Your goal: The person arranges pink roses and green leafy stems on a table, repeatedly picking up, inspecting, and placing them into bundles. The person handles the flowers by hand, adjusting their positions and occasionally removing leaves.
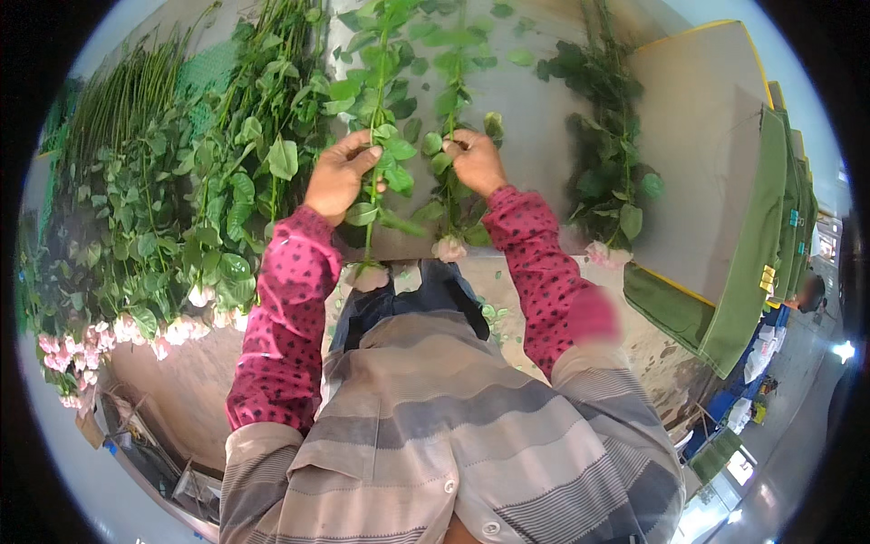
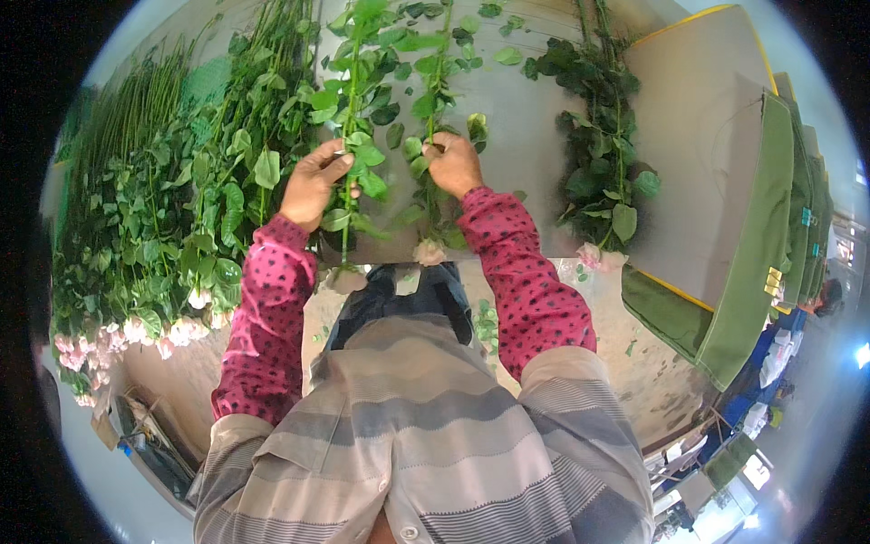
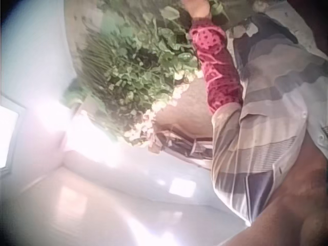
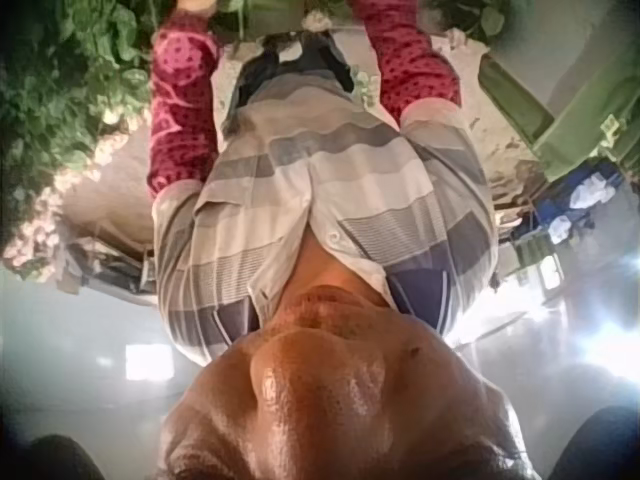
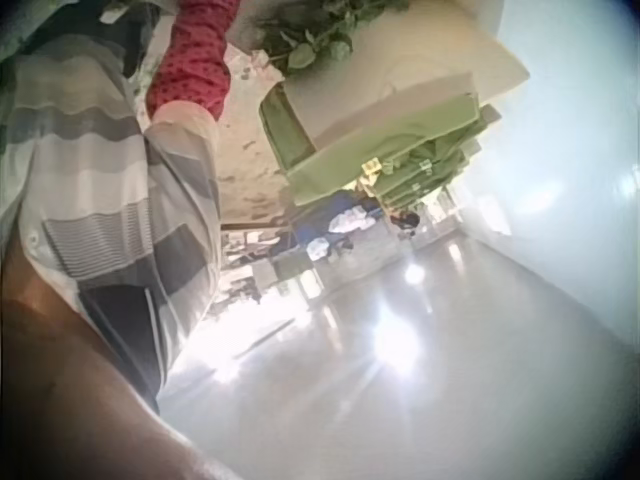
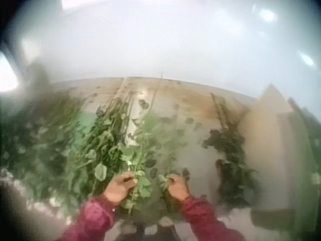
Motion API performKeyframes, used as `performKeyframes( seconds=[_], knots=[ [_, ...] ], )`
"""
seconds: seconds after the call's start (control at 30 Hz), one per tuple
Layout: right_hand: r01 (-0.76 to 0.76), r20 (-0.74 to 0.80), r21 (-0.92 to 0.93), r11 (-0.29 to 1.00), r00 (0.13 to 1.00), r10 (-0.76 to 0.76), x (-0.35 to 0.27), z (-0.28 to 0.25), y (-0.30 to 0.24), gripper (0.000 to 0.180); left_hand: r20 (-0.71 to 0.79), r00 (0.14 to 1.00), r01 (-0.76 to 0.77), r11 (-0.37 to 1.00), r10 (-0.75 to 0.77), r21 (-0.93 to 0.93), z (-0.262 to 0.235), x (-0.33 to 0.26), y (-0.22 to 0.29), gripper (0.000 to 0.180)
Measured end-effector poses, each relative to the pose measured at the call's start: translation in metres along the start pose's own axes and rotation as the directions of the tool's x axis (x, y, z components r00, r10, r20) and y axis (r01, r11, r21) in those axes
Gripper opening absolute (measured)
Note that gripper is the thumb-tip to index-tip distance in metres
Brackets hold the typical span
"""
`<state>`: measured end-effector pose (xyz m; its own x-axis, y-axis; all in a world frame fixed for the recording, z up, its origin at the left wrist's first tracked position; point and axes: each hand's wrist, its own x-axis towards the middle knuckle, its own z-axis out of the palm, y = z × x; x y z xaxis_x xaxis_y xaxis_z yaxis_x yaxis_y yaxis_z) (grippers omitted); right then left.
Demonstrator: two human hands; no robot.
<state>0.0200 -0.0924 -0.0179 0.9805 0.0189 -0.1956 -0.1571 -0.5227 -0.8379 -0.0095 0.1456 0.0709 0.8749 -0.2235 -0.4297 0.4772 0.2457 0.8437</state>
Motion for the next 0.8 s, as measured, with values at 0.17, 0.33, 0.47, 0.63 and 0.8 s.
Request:
performKeyframes(
  seconds=[0.17,0.33,0.47,0.63,0.8],
  knots=[
    [0.238,-0.010,-0.065,0.969,0.971,-0.239,-0.010,0.015,0.002,0.014,-0.171,0.971,-0.105,0.942,0.166,0.319,0.015,0.049,-0.065,0.027],
    [-0.006,-0.068,-0.198,0.980,0.998,-0.008,-0.017,0.017,-0.005,0.021,-0.180,0.983,0.037,0.922,0.036,0.385,0.034,0.068,-0.090,0.029],
    [0.024,-0.075,-0.191,0.981,0.996,-0.039,-0.016,0.015,-0.007,0.020,-0.207,0.977,0.058,0.859,0.056,0.508,0.038,0.065,-0.078,0.031],
    [-0.007,0.000,-0.212,0.977,1.000,0.007,-0.015,0.011,-0.015,0.023,-0.274,0.951,0.026,0.846,0.144,0.533,0.028,0.073,-0.098,0.037],
    [0.039,-0.070,-0.166,0.985,0.996,-0.051,-0.025,-0.002,-0.008,0.024,-0.278,0.914,0.008,0.670,0.296,0.742,0.032,0.044,-0.093,0.052]
  ],
)
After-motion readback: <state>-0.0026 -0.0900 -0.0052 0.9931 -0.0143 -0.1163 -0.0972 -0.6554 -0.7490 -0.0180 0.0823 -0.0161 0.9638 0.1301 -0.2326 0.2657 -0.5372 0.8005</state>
